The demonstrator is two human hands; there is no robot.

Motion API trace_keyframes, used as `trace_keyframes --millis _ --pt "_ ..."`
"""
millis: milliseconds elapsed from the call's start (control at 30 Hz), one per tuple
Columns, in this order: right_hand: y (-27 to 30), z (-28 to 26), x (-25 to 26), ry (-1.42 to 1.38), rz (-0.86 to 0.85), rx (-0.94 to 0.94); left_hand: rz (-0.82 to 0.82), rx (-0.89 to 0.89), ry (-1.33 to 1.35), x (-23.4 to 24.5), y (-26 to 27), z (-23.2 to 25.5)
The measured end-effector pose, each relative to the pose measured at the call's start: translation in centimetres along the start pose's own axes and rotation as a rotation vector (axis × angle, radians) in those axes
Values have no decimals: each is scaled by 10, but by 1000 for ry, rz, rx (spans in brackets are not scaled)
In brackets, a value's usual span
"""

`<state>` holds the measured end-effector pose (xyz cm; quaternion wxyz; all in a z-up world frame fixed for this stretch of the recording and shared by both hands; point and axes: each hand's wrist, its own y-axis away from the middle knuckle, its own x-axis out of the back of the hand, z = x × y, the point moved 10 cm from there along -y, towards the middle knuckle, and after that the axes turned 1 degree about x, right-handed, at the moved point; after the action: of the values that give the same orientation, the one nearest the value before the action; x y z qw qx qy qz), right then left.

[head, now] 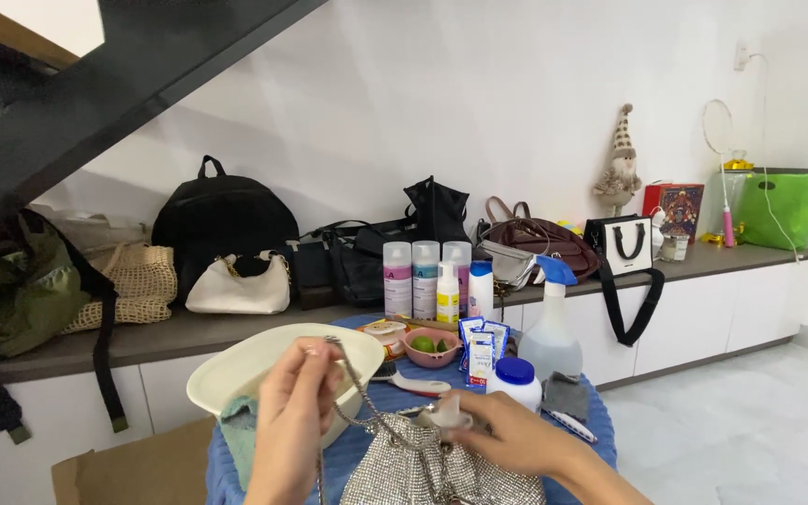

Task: Cleaning a silver mesh handbag using a cloth, cleaning solution, and a bowl of water.

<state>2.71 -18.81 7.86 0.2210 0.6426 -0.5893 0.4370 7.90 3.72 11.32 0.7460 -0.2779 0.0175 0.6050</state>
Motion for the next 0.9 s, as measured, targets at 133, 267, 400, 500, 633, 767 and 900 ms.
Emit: trace_keyframes --millis 133,267,400,500,633,767,900 --pt "-19 34 1 -130 227 -35 -100 -9 -150 -19 -3 -5" --pt "-32 43 17 -436 437 -69 -177 40 -696 -42 -1 -11" --pt "-51 47 8 -700 427 -114 -315 -8 -955 -67 -1 -27" --pt "-57 38 2 -827 391 -124 -283 0 -924 -71 -11 -57" --pt "-55 19 0 -1007 299 -141 -223 -10 -829 -70 -13 -69" --pt "-52 18 3 -1148 409 -277 -88 -46 -612 -54 -20 -76" --pt "-54 32 0 -1060 495 -463 -52 -56 -510 -52 -15 -80"
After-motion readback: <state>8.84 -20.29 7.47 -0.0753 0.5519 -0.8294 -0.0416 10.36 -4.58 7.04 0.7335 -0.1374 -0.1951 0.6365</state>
